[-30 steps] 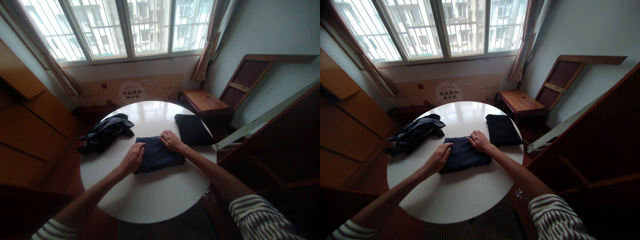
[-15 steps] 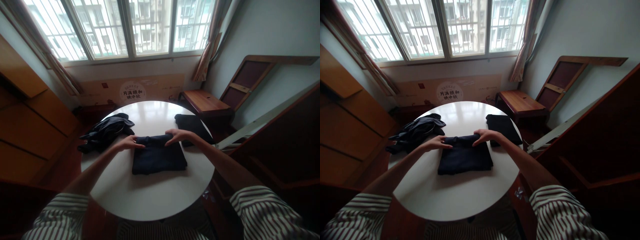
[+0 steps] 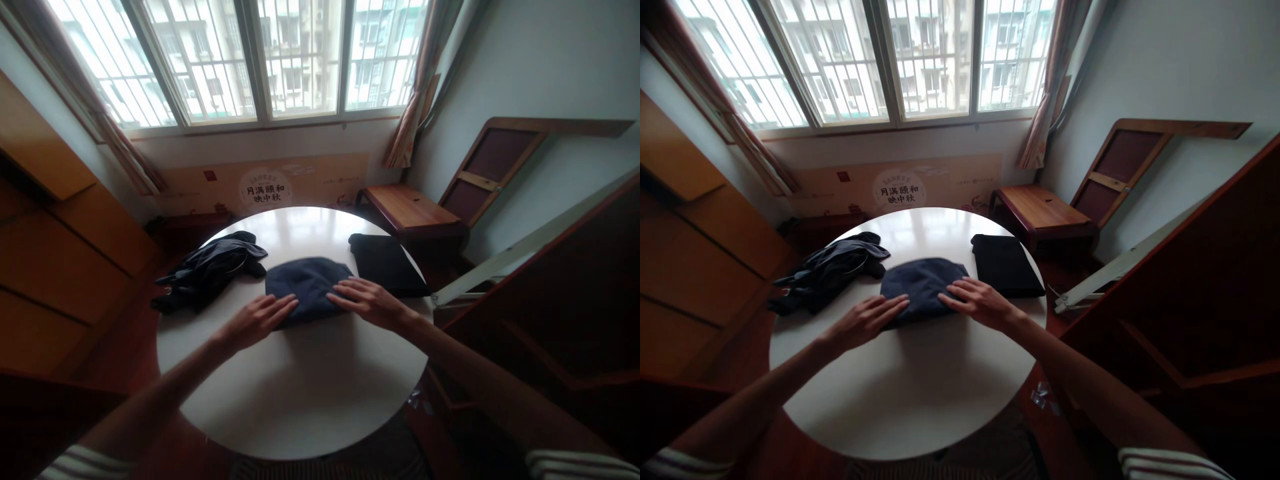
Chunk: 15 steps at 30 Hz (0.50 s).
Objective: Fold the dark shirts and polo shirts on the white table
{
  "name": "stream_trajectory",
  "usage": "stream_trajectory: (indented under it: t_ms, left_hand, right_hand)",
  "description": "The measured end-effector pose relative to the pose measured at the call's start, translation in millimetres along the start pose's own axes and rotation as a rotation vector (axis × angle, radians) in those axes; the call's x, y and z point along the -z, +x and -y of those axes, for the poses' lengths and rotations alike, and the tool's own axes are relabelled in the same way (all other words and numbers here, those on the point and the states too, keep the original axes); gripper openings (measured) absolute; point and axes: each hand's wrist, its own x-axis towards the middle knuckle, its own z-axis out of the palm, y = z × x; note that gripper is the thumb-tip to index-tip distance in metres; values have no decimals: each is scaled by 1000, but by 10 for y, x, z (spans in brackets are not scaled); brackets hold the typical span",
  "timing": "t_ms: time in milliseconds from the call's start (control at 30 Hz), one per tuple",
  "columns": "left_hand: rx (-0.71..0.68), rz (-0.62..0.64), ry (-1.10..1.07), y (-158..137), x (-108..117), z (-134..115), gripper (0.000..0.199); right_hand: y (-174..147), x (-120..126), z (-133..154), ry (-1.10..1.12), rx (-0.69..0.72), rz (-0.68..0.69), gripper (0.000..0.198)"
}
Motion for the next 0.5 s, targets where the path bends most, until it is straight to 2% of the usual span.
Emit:
stream_trajectory:
  t_ms: [67,167,233,333,400,500]
  left_hand:
    - [-23,50,-16,-159,-159,-179,50]
    - [1,40,-127,-218,-178,-302,53]
    - [89,-10,-225,-102,-134,-277,40]
    - [271,-87,-237,186,-178,-166,40]
    - [380,-64,-179,324,-304,-106,49]
    - [505,53,-155,345,-510,-73,70]
  right_hand:
    - [-211,-168,39,3,75,75,42]
    - [-316,-230,104,45,49,89,46]
    - [-203,-218,110,84,-23,25,41]
    - [87,-281,51,94,-167,-32,43]
    - [220,-388,-14,66,-262,25,51]
    - [226,-547,-113,-7,-396,116,63]
